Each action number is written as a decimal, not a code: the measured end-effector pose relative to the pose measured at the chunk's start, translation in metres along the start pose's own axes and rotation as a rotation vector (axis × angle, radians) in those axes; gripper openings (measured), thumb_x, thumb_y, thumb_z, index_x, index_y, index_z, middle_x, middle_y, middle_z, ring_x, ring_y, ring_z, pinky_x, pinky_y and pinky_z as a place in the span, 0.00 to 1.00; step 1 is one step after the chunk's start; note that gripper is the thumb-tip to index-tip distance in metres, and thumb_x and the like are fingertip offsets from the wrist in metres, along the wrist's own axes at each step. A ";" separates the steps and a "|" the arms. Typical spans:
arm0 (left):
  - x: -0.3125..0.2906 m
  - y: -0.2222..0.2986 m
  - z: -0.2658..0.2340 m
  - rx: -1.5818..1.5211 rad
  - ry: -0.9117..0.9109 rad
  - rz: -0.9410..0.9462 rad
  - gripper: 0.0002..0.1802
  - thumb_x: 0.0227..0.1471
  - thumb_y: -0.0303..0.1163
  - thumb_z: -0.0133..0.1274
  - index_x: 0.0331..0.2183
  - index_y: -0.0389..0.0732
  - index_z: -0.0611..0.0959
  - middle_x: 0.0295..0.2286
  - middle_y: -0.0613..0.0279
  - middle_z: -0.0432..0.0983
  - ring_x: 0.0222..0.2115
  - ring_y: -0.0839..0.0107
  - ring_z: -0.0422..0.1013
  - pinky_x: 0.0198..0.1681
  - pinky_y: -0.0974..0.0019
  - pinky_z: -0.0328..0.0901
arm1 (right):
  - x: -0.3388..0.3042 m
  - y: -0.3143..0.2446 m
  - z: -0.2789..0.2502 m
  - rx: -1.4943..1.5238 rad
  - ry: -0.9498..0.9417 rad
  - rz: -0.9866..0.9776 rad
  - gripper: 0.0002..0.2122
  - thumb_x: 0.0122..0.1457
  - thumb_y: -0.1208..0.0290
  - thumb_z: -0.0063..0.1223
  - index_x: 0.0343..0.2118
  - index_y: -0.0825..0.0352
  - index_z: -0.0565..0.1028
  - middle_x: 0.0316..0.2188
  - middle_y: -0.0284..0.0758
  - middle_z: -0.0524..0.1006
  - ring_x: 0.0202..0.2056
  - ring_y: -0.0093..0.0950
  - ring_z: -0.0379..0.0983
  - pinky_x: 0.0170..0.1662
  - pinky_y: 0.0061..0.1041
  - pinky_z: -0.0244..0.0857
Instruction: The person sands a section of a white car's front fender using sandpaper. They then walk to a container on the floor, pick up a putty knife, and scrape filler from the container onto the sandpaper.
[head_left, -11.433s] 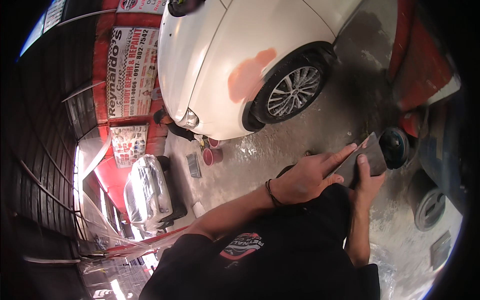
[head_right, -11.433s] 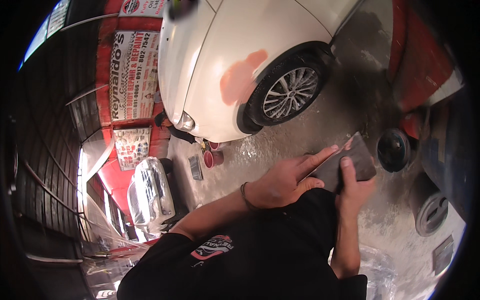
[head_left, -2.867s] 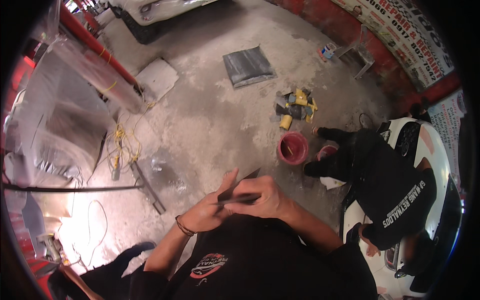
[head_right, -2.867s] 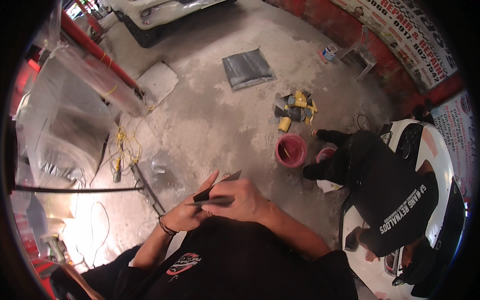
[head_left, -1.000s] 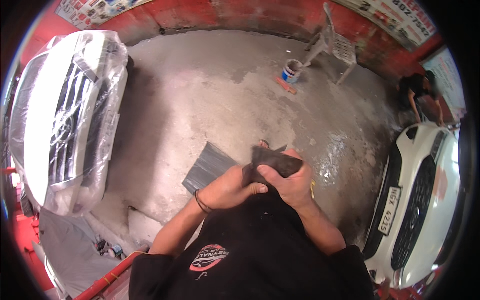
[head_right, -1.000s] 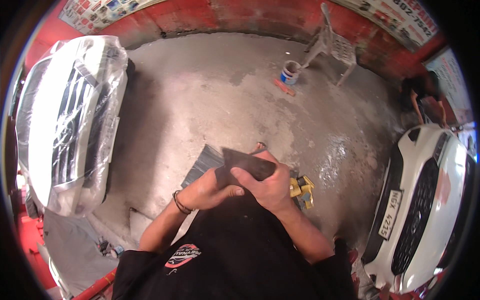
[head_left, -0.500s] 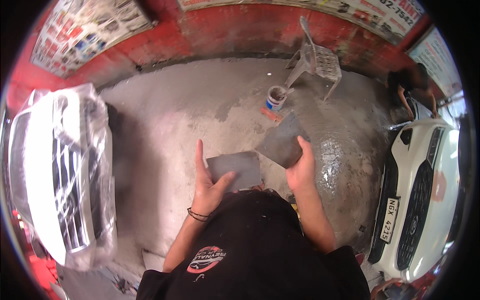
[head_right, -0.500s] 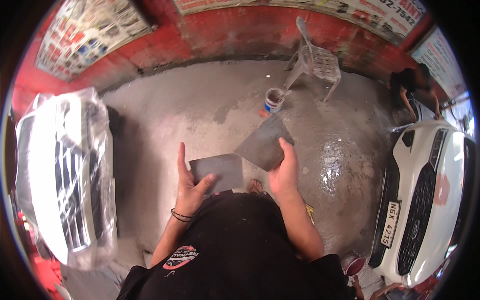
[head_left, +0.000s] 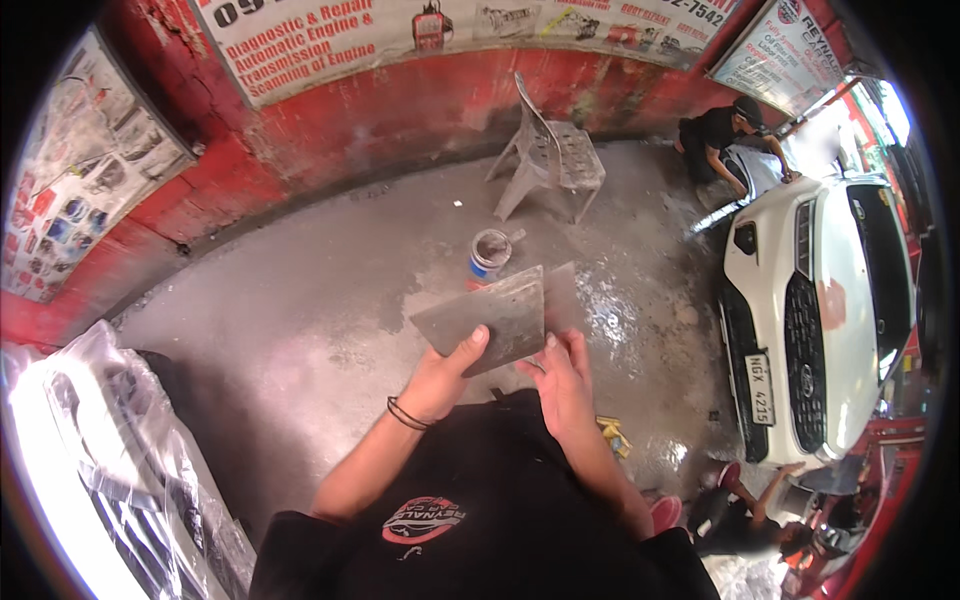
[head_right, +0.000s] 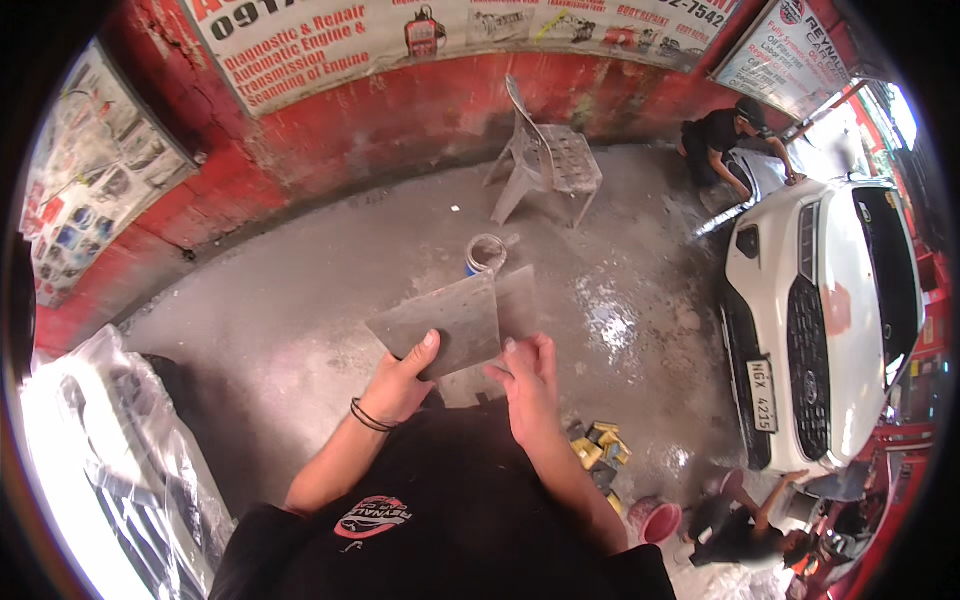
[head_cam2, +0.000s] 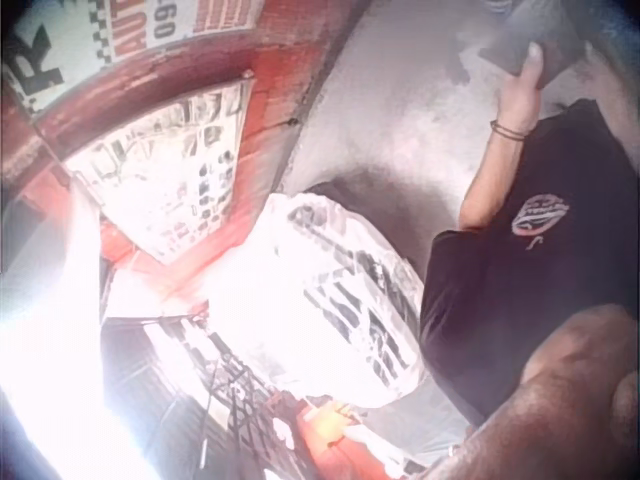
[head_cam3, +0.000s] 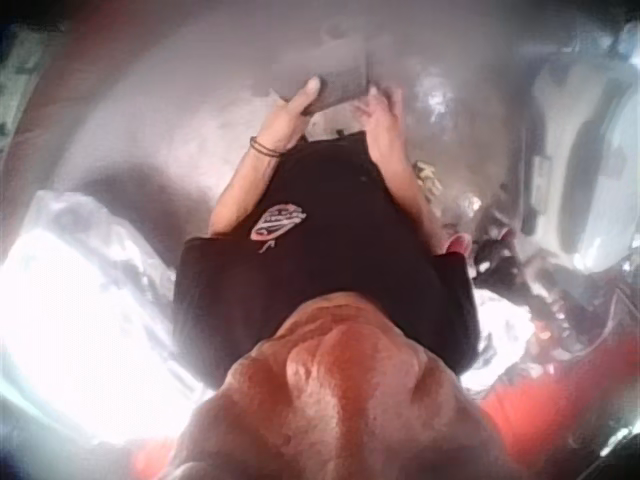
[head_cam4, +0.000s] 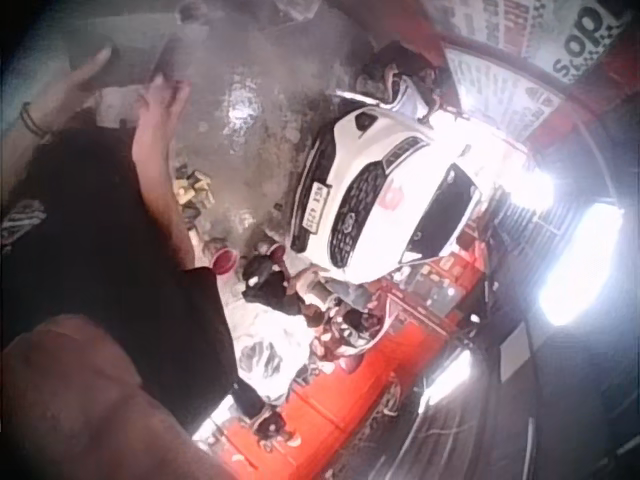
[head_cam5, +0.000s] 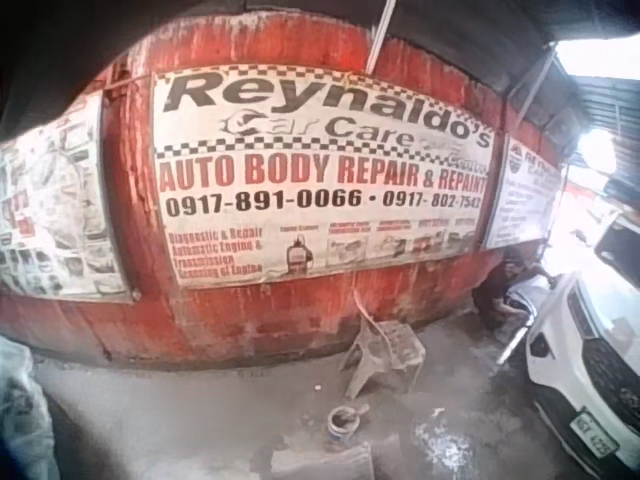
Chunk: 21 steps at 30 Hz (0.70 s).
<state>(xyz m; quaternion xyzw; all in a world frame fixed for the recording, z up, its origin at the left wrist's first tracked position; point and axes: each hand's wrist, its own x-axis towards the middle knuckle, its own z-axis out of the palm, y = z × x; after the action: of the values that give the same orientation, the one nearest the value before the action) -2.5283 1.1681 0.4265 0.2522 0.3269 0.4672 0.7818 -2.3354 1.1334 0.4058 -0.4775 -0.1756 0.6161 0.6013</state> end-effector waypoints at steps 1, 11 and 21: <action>0.005 0.009 -0.009 -0.004 -0.051 -0.061 0.33 0.69 0.42 0.59 0.67 0.38 0.70 0.63 0.56 0.71 0.65 0.61 0.67 0.68 0.52 0.63 | 0.004 -0.008 0.023 0.084 -0.037 0.010 0.15 0.72 0.68 0.57 0.58 0.59 0.69 0.57 0.34 0.74 0.59 0.30 0.73 0.59 0.41 0.71; 0.029 0.049 -0.048 -0.231 -0.125 0.105 0.33 0.69 0.35 0.60 0.67 0.34 0.68 0.63 0.55 0.70 0.60 0.61 0.71 0.64 0.48 0.70 | 0.070 -0.049 0.045 0.203 0.173 0.067 0.16 0.67 0.62 0.62 0.53 0.62 0.76 0.41 0.30 0.82 0.41 0.30 0.80 0.46 0.34 0.76; 0.060 0.113 -0.065 0.722 -0.181 0.345 0.22 0.68 0.26 0.57 0.59 0.27 0.79 0.46 0.56 0.85 0.44 0.70 0.80 0.49 0.66 0.74 | 0.080 -0.033 0.073 -0.081 -0.086 0.440 0.14 0.71 0.57 0.60 0.51 0.60 0.75 0.32 0.27 0.76 0.24 0.20 0.69 0.24 0.24 0.66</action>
<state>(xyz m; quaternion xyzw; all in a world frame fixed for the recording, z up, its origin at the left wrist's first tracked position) -2.6199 1.2771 0.4460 0.6015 0.3526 0.4227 0.5790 -2.3606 1.2394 0.4368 -0.5013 -0.1171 0.7446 0.4249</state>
